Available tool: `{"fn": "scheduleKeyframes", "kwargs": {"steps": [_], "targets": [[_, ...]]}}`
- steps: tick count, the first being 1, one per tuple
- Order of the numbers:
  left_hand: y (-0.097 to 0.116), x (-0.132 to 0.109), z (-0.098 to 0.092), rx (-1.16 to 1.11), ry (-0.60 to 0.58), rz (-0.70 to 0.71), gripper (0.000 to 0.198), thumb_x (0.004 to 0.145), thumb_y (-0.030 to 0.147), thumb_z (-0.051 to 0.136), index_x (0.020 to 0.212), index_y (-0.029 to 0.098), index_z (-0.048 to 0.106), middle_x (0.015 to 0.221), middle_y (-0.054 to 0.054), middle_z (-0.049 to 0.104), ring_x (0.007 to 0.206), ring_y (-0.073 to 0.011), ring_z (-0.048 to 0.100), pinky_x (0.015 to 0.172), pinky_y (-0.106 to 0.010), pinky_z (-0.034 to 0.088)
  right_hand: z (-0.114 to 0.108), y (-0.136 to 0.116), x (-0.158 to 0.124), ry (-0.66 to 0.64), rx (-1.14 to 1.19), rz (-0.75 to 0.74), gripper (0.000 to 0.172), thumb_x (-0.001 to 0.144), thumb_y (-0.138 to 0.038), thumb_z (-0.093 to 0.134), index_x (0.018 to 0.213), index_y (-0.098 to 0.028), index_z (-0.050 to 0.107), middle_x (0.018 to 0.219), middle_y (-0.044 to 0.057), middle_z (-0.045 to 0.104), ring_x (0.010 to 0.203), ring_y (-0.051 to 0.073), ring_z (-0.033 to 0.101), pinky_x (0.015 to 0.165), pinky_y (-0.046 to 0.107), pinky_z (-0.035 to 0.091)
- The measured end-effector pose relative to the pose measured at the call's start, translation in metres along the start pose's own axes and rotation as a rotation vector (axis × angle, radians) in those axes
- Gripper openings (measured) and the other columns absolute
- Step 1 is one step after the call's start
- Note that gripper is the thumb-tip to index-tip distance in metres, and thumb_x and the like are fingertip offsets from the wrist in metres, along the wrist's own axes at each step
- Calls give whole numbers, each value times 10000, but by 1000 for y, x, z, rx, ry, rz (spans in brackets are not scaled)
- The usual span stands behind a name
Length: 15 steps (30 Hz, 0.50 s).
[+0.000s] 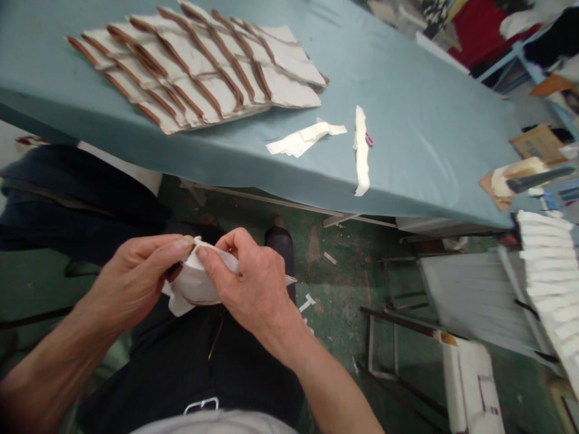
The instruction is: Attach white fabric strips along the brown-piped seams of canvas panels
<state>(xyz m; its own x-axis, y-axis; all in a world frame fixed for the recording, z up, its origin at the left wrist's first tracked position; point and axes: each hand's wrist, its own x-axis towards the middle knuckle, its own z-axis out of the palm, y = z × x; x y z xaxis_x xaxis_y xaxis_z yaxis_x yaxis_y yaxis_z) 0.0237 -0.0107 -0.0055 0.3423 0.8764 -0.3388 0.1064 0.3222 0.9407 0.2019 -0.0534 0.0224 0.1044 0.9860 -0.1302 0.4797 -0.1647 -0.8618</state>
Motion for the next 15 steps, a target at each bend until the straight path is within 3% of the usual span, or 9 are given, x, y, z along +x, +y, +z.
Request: {"fn": "scheduleKeyframes", "kwargs": {"steps": [5,10,15], "targets": [[1,1,1,-153,-15,-66,648,923,759,649,632,182,695,541,-10,577,488,-128,457,481,-258,354,4,-1,2,23,-63,-23,310,959,-496,673,798,-251,571,622,-59,557,565,128,483,599,288,327],[1,3,-3,-142,-43,-89,743,918,848,592,663,172,769,542,-33,623,495,-136,483,486,-263,356,4,1,3,-22,-37,-40,308,980,-482,661,801,-251,563,609,-74,532,540,116,462,600,287,333],[3,1,-4,-156,-43,-66,583,907,708,695,640,193,756,584,-26,654,569,-156,559,545,-256,441,1,1,2,-5,-28,-41,297,978,-483,658,816,-251,568,617,-79,533,551,114,465,607,282,336]]}}
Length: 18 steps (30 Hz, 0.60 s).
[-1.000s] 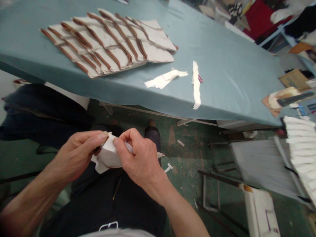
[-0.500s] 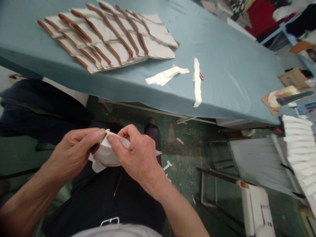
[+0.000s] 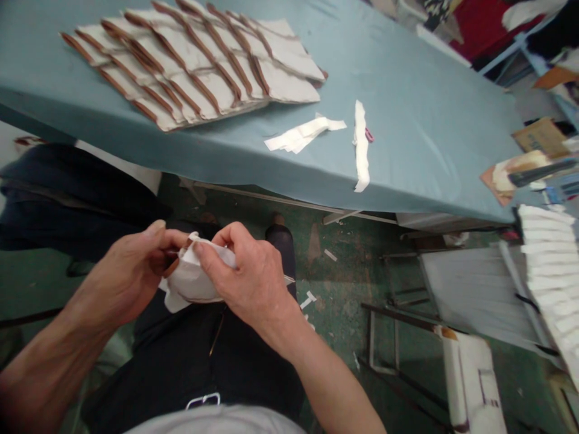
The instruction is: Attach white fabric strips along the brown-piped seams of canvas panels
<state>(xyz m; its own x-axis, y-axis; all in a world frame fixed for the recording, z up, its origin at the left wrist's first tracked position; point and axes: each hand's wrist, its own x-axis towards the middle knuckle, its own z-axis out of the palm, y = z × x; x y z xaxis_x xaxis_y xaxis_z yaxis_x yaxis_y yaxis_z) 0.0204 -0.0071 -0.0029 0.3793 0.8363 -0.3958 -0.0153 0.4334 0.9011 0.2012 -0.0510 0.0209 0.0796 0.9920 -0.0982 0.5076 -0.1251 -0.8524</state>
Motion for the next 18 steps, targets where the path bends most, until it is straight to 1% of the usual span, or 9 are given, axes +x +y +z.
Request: {"fn": "scheduleKeyframes", "kwargs": {"steps": [2,4,6,7,10,13,15,18], "targets": [[-1,-2,-2,23,-14,38,417,856,572,797,685,193,775,656,-15,694,611,-149,573,570,-239,456,-1,-1,0,8,3,3,319,977,-509,661,815,-249,569,609,-82,529,543,111,458,606,281,337],[-4,-3,-6,61,-53,57,282,835,480,842,813,200,819,748,-6,743,649,-145,591,593,-225,466,-1,-1,0,10,6,4,339,974,-529,668,812,-248,570,599,-86,524,530,108,448,601,281,336],[-8,-4,-10,100,-90,74,257,863,458,833,943,214,840,822,-7,773,701,-155,625,633,-224,490,0,0,1,13,14,7,332,970,-515,678,808,-248,568,598,-86,525,531,108,446,592,278,335],[-9,-5,-11,121,-94,91,255,879,453,820,972,216,840,838,-9,776,722,-161,636,649,-225,497,0,1,1,10,29,9,319,967,-498,682,807,-248,566,598,-86,524,534,108,447,586,275,335],[-12,-6,-9,167,-49,145,215,895,419,782,921,212,836,818,-10,755,722,-163,627,645,-227,486,2,5,1,-51,164,35,329,954,-501,700,806,-248,551,592,-89,503,534,105,438,557,262,331],[-13,-7,-2,144,20,154,229,899,405,739,829,205,827,782,-12,733,685,-156,596,603,-229,454,5,10,1,-112,316,82,408,939,-586,718,811,-242,541,581,-95,480,519,93,410,520,251,307],[-15,-7,1,100,46,126,261,902,416,739,791,192,817,741,-9,707,659,-147,565,577,-230,428,7,13,0,-111,346,97,450,930,-632,722,811,-239,536,578,-98,466,521,90,392,513,250,295],[-17,-6,4,40,70,66,300,900,423,766,739,170,781,661,11,645,605,-123,500,541,-232,380,11,16,0,-89,344,80,446,938,-624,713,804,-243,523,575,-103,433,525,88,370,524,249,299]]}}
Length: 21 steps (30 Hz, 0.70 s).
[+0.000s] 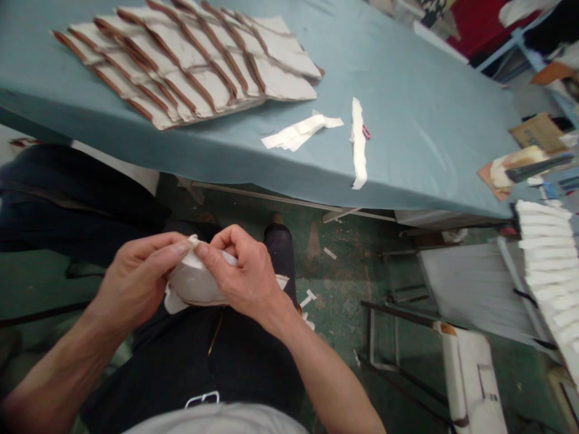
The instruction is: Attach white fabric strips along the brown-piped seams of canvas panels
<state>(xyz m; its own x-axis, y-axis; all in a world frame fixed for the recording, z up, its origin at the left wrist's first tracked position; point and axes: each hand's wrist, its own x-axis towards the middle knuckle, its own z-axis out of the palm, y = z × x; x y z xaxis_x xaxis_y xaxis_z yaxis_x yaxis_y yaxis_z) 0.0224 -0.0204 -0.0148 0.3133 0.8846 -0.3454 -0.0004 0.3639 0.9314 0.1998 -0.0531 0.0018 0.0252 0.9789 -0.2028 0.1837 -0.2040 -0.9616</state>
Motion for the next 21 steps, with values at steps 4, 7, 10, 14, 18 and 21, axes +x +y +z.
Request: {"fn": "scheduleKeyframes", "kwargs": {"steps": [4,7,10,14,18,21], "targets": [[3,1,3,-34,27,-33,333,852,418,789,652,161,718,601,25,578,566,-106,441,506,-234,339,4,2,-2,15,7,-42,370,960,-541,687,810,-251,511,579,-104,415,518,89,351,528,253,302],[7,0,5,-57,45,-48,329,783,413,815,613,164,683,586,31,537,556,-100,418,496,-231,332,5,3,-3,20,9,-55,354,965,-525,684,823,-250,511,589,-102,414,522,88,357,525,253,300],[10,0,6,-73,52,-62,319,754,408,820,603,168,674,577,31,531,547,-98,416,491,-232,331,6,4,-4,35,1,-87,354,968,-524,692,831,-247,518,599,-99,419,519,85,359,520,256,296],[13,0,7,-79,53,-73,319,730,408,823,586,173,663,557,30,530,530,-100,412,477,-239,326,5,3,-3,36,7,-111,349,975,-506,686,818,-253,503,591,-96,419,510,89,350,514,262,296],[15,1,8,-70,52,-66,317,718,399,827,574,176,655,554,25,530,535,-105,412,478,-242,328,6,2,-3,21,50,-79,438,943,-600,722,805,-252,494,582,-104,398,511,87,334,504,258,281],[15,1,7,-55,54,-53,327,736,411,814,581,175,648,562,23,529,538,-105,409,485,-241,324,7,3,-3,14,37,-51,424,945,-595,706,811,-250,500,591,-104,396,522,86,338,516,253,290]]}}
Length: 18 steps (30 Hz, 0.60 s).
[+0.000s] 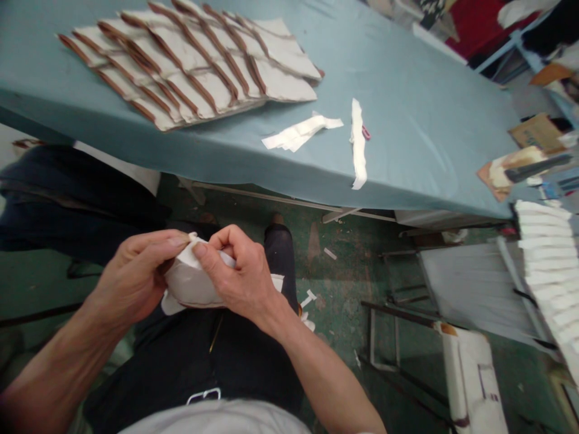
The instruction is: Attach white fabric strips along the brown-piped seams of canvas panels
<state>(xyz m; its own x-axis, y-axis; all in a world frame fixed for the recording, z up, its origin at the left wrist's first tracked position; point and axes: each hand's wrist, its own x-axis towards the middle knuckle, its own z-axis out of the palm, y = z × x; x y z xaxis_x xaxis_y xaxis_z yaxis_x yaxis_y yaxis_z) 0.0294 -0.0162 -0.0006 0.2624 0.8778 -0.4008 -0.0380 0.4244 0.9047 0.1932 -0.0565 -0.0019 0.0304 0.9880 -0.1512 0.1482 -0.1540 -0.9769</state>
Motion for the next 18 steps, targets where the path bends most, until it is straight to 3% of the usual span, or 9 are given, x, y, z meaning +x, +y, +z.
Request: {"fn": "scheduleKeyframes", "kwargs": {"steps": [6,18], "targets": [[-2,1,-8,70,-27,38,331,795,417,783,601,164,693,593,13,544,559,-109,423,492,-235,321,-5,-4,5,-60,-36,47,464,921,-637,724,793,-238,524,613,-94,436,552,93,368,536,254,299],[-6,3,-18,276,-60,155,365,929,403,662,652,170,706,654,11,583,622,-127,476,549,-255,347,-16,-21,13,-124,-325,28,338,972,-483,701,784,-231,578,678,-60,555,631,118,459,613,278,288]]}}
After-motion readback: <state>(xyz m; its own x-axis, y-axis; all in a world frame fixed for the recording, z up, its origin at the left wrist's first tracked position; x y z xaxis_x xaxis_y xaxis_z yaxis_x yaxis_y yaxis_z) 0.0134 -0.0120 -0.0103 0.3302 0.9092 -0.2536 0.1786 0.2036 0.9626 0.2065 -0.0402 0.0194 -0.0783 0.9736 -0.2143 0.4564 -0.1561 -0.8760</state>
